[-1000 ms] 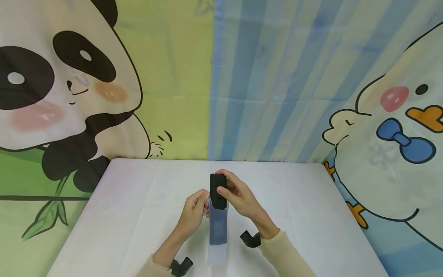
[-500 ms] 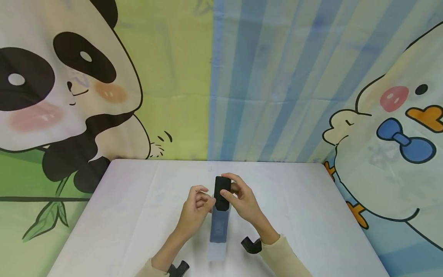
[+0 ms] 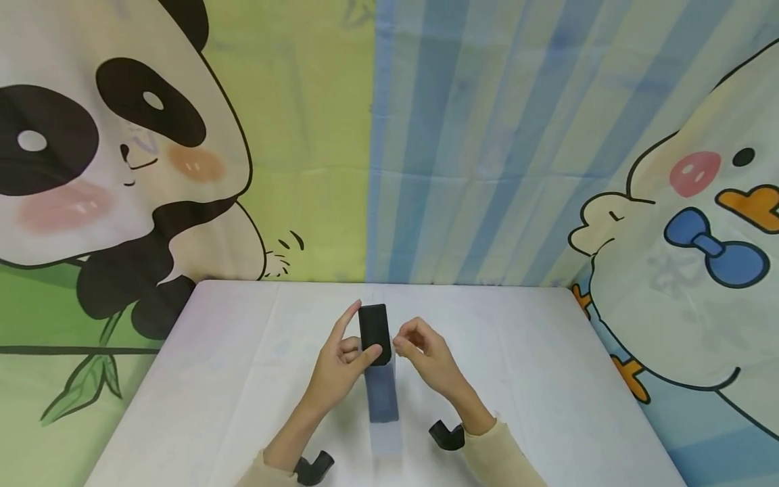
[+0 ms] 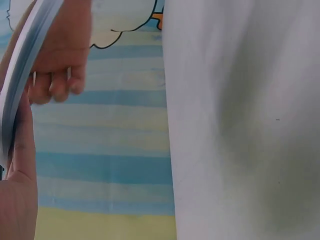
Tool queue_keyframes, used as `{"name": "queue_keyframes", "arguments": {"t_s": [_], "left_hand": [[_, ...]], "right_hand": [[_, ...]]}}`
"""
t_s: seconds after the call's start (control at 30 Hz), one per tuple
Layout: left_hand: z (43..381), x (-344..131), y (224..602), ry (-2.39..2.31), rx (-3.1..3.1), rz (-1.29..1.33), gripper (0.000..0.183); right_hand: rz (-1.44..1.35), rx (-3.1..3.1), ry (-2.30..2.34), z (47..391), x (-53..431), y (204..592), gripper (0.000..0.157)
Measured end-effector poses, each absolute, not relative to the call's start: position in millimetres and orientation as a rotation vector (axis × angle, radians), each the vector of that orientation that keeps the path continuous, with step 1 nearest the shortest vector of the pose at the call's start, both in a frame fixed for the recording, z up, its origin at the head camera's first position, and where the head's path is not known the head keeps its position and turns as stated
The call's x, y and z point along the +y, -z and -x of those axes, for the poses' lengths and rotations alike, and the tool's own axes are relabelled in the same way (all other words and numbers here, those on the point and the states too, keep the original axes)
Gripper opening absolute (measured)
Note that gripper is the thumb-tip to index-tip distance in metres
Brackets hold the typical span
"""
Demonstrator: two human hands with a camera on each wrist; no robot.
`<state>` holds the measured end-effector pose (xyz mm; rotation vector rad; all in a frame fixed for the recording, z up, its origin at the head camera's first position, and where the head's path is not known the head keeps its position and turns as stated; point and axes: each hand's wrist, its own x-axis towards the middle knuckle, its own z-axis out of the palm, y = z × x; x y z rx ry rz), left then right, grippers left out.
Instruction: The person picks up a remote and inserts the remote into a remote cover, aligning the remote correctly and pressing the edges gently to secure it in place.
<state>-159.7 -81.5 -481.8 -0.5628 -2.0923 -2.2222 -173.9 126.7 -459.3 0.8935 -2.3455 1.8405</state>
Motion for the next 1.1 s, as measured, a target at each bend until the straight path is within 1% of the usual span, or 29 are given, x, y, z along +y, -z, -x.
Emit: {"name": "queue_keyframes", "arguments": {"t_s": [0.03,0.1,0.17,0.23,0.3,0.4,0.53,0.67,0.87,1.03,1.1], "left_hand": [[160,-83,481,2.247,-2.069,0.563,0.078],[162,-85,481,2.274,-2.058,0.574,0.078],[163,-88,481,2.309,-2.066,0.583,0.077],[165,-89,482,2.346,-2.095,0.574,0.077],[166,-89,482,2.376,-2.127,0.559,0.077],[166,-88,482,2.422,-2.149,0.541,0.077],[166,-86,480,2.472,-2.151,0.538,0.076],[166,-86,479,2.510,-2.153,0.527,0.075],[165,-85,480,2.553,-2.127,0.564,0.075],[165,-84,478,2.475,-2.151,0.601,0.074],[164,-84,477,2.449,-2.170,0.600,0.074]], "right_hand": [[-0.948,-2.374,-1.831,174,128,465,0.004],[-1.074,-2.426,-1.810,174,129,474,0.016],[-1.195,-2.435,-1.799,173,129,479,0.023],[-1.267,-2.407,-1.791,172,128,481,0.027],[-1.281,-2.370,-1.770,171,127,482,0.030],[-1.248,-2.314,-1.761,168,124,478,0.029],[-1.171,-2.259,-1.788,159,119,460,0.025],[-1.113,-2.221,-1.813,154,114,450,0.025],[-1.035,-2.173,-1.834,153,108,447,0.023],[-0.930,-2.169,-1.887,158,106,445,0.025],[-0.929,-2.169,-1.893,159,106,444,0.025]]}}
